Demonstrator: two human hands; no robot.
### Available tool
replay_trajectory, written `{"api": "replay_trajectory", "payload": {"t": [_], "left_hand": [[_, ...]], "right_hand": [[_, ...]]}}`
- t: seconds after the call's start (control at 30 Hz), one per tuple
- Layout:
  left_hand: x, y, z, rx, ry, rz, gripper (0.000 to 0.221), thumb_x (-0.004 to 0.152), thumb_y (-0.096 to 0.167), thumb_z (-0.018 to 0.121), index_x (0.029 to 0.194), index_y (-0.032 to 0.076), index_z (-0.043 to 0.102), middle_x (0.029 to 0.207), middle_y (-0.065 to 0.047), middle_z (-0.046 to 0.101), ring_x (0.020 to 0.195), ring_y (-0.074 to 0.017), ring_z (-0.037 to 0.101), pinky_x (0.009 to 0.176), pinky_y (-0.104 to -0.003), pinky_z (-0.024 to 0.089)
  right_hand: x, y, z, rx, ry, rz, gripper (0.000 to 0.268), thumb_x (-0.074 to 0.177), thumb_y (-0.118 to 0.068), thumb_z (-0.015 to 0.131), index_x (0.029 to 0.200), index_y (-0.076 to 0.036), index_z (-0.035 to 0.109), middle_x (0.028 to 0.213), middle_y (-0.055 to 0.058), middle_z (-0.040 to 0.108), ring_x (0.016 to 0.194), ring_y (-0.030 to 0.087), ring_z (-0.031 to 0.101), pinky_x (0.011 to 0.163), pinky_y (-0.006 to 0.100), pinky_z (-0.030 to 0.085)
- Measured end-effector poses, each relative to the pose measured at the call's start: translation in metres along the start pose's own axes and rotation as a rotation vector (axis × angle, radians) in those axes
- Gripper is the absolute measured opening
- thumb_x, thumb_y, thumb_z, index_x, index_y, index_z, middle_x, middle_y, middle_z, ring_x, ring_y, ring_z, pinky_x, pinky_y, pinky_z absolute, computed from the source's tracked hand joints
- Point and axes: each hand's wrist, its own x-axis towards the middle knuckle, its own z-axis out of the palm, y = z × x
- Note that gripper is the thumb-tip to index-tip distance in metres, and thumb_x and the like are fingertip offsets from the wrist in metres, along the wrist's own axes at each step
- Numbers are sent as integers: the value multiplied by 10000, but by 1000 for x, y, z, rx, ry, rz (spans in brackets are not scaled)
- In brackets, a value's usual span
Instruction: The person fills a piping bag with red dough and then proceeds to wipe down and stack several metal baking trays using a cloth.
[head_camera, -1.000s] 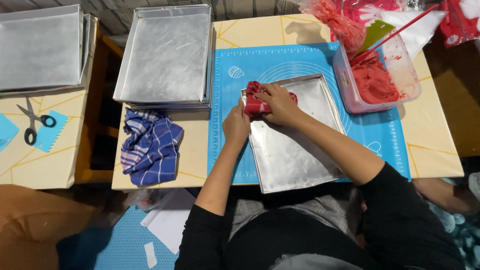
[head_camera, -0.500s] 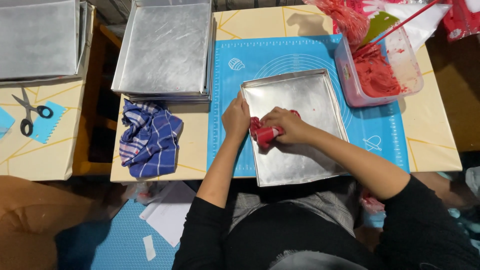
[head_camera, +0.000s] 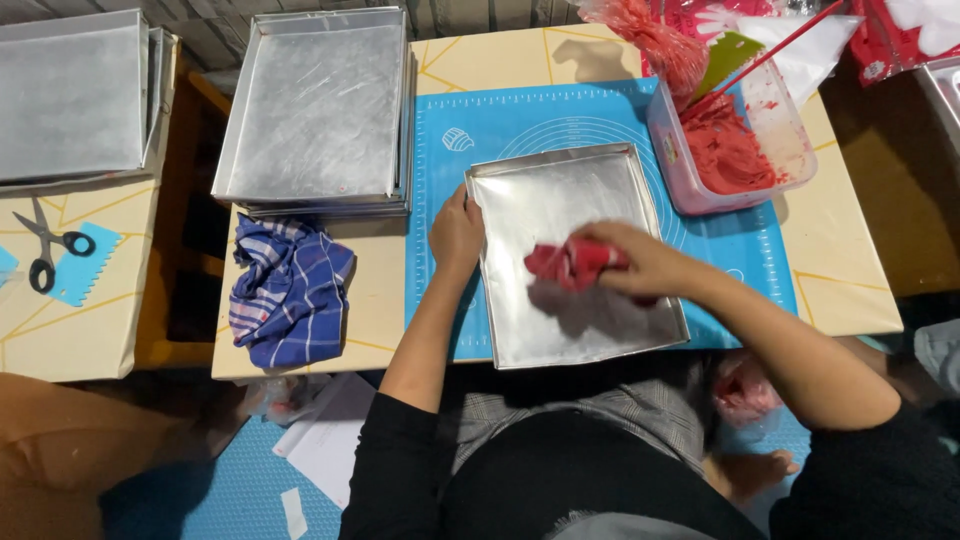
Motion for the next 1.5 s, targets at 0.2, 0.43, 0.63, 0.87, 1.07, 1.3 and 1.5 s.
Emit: {"api": "replay_trajectory", "payload": {"t": [0.2,0.43,0.63,0.87,1.07,1.3,1.5], "left_hand": [[13,11,4,103,-15,-44,546,996,325,606,1480,97,503,1210,-178,718,1123,-329,700,920,-502,562],[3,23,3,21,67,-107,414,1010,217,578,1401,81,592,1121,-185,751,1039,-347,730,878,-495,568],[3,26,5,-6,100,-105,385,1024,189,565,1383,59,609,1102,-198,755,1012,-349,736,877,-476,567],[5,23,13,29,135,-88,383,1017,210,579,1375,83,623,1093,-161,764,1006,-325,740,887,-479,553],[5,18,13,10,145,-66,385,1013,200,587,1375,78,629,1123,-165,757,1021,-334,734,884,-483,547],[3,19,11,-1,160,-47,383,1013,214,585,1371,90,636,1125,-146,760,1020,-329,735,872,-471,551],[2,25,7,4,148,-62,396,1011,194,579,1388,79,620,1164,-161,750,1064,-362,719,919,-505,539]], "right_hand": [[71,50,-42,-345,237,179,799,779,68,621,1496,-281,564,1311,212,601,1273,456,571,1065,564,443],[57,110,0,-569,150,217,654,722,37,676,1343,-165,667,1330,137,680,1276,363,604,1087,491,458],[3,78,27,-631,72,174,726,651,21,705,1346,-185,657,1388,88,651,1315,317,586,1117,438,449],[-53,20,48,-653,-141,233,714,689,-86,757,1371,-232,603,1416,19,618,1311,301,575,1058,426,514],[-73,23,26,-154,-216,428,384,707,-140,722,1087,-187,746,1031,28,745,1000,266,668,861,428,551],[10,66,-30,-295,290,370,453,803,-293,796,1230,-157,731,993,179,749,1004,427,692,823,500,523],[70,81,39,-303,173,222,487,718,-224,782,1202,-217,726,1078,53,752,1106,349,664,958,495,534]]}}
